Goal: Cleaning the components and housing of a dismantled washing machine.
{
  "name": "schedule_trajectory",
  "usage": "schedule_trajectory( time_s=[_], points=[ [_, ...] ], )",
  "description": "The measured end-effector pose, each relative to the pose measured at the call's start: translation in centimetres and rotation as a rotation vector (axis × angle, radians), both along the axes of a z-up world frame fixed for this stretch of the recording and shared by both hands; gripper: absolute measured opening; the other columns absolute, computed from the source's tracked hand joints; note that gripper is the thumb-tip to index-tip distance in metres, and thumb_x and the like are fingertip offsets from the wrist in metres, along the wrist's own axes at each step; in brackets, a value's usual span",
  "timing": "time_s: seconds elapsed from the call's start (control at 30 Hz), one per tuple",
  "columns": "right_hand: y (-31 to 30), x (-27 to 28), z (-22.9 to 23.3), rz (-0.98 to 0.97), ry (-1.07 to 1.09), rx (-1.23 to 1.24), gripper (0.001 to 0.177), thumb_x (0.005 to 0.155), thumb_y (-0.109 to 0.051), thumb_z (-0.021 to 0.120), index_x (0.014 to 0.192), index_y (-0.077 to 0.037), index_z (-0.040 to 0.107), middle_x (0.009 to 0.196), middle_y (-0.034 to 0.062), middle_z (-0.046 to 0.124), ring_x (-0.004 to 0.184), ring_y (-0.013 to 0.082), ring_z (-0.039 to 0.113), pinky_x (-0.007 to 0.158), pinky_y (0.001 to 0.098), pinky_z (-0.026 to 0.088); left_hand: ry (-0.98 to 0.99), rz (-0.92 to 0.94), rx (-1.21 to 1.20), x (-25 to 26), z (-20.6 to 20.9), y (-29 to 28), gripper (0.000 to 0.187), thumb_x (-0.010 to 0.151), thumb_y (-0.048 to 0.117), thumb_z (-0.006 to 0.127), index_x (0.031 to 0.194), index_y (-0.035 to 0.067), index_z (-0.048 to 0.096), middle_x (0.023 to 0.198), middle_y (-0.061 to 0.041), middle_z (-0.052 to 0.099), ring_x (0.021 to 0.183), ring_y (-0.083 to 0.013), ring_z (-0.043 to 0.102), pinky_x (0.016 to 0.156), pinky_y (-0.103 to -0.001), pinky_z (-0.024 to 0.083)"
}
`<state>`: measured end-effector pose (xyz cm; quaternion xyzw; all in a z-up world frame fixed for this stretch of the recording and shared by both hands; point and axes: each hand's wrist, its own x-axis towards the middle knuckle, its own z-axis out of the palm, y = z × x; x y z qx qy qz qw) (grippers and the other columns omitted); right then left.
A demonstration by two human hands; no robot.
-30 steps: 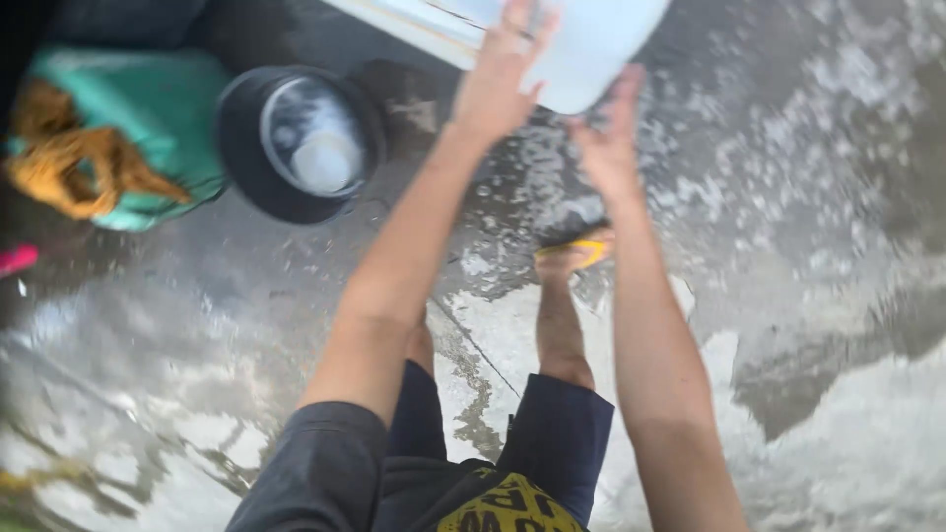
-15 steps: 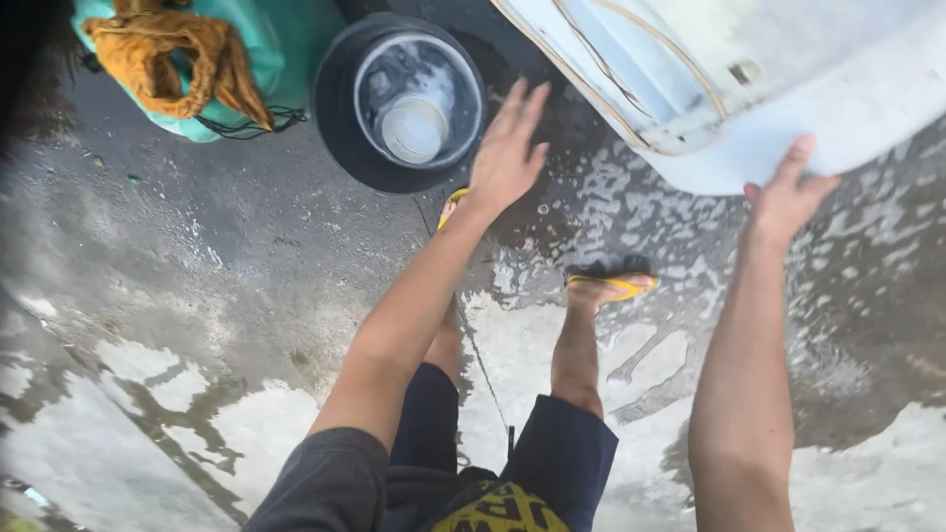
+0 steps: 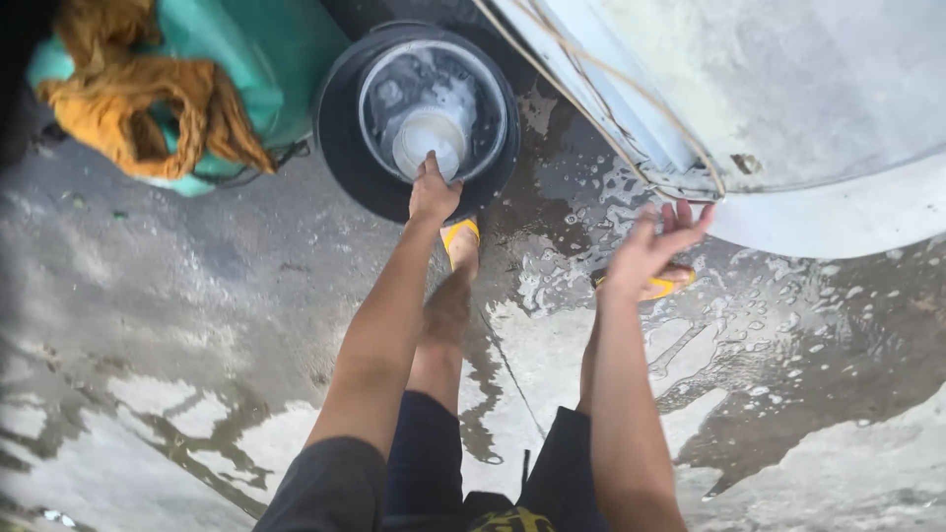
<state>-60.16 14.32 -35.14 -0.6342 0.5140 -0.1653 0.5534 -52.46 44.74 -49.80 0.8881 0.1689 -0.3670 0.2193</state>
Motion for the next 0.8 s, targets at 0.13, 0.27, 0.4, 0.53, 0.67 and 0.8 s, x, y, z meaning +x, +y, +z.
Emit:
schedule_trajectory(
  time_s=[0.13,0.27,0.4,0.53,0.67,0.8],
  points=[
    [6.7,1.7,-1.8,0.236,0.001,-0.042,0.085,0.098,-0.002,0.058,0.164,-0.012,0.004,0.155,0.0188,0.042,0.13,0.025,0.053,0.104,0.0361,0.051,-0.053,-0.027,0.048,1.8,-0.1,1.7,0.069,0.093,0.027,0.073,0.148,0.005,0.039,0.145,-0.023,0.049,0.131,-0.0441,0.053,0.104,-0.052,0.049],
    [10.4,3.4,-0.9,0.577,-0.048,-0.115,0.072,0.093,0.0,0.059,0.158,-0.009,0.029,0.15,0.019,0.049,0.129,0.0276,0.056,0.101,0.0388,0.053,-0.303,-0.08,0.335,2.7,-1.4,4.4,0.064,0.093,0.015,0.072,0.148,0.009,0.041,0.152,-0.017,0.05,0.138,-0.0395,0.056,0.112,-0.049,0.051],
    [9.9,3.8,-0.2,1.017,-0.03,-0.411,0.051,0.096,-0.001,0.063,0.146,-0.005,0.053,0.143,0.0191,0.06,0.134,0.034,0.056,0.113,0.0445,0.047,-0.226,0.001,0.075,2.4,-3.7,6.9,0.09,0.076,0.015,0.077,0.153,0.01,0.031,0.14,-0.029,0.053,0.123,-0.0471,0.056,0.095,-0.048,0.052],
    [12.7,5.3,-2.3,1.119,0.053,-0.181,0.045,0.097,-0.009,0.063,0.142,-0.005,0.059,0.137,0.0175,0.064,0.13,0.0333,0.064,0.112,0.0432,0.052,0.025,-0.023,-0.017,-0.6,-9.8,8.3,0.081,0.086,0.027,0.075,0.153,0.013,0.034,0.121,-0.03,0.064,0.114,-0.0463,0.061,0.101,-0.05,0.047],
    [14.7,6.8,-9.3,1.342,0.15,-0.178,0.059,0.094,-0.017,0.068,0.148,-0.005,0.048,0.142,0.0243,0.057,0.132,0.0402,0.058,0.112,0.0442,0.049,-0.025,-0.121,-0.016,0.9,-11.5,5.9,0.05,0.1,0.018,0.056,0.15,0.02,0.051,0.123,-0.03,0.067,0.12,-0.0454,0.063,0.105,-0.05,0.05],
    [19.0,10.7,-15.5,1.506,0.466,-0.259,0.099,0.085,-0.022,0.077,0.159,-0.006,0.014,0.144,0.0407,0.039,0.132,0.0517,0.044,0.111,0.0468,0.04,-0.024,-0.085,0.11,2.8,-8.9,6.5,0.059,0.095,0.013,0.055,0.152,0.006,0.039,0.114,-0.028,0.07,0.109,-0.0434,0.068,0.096,-0.05,0.054]
  ],
)
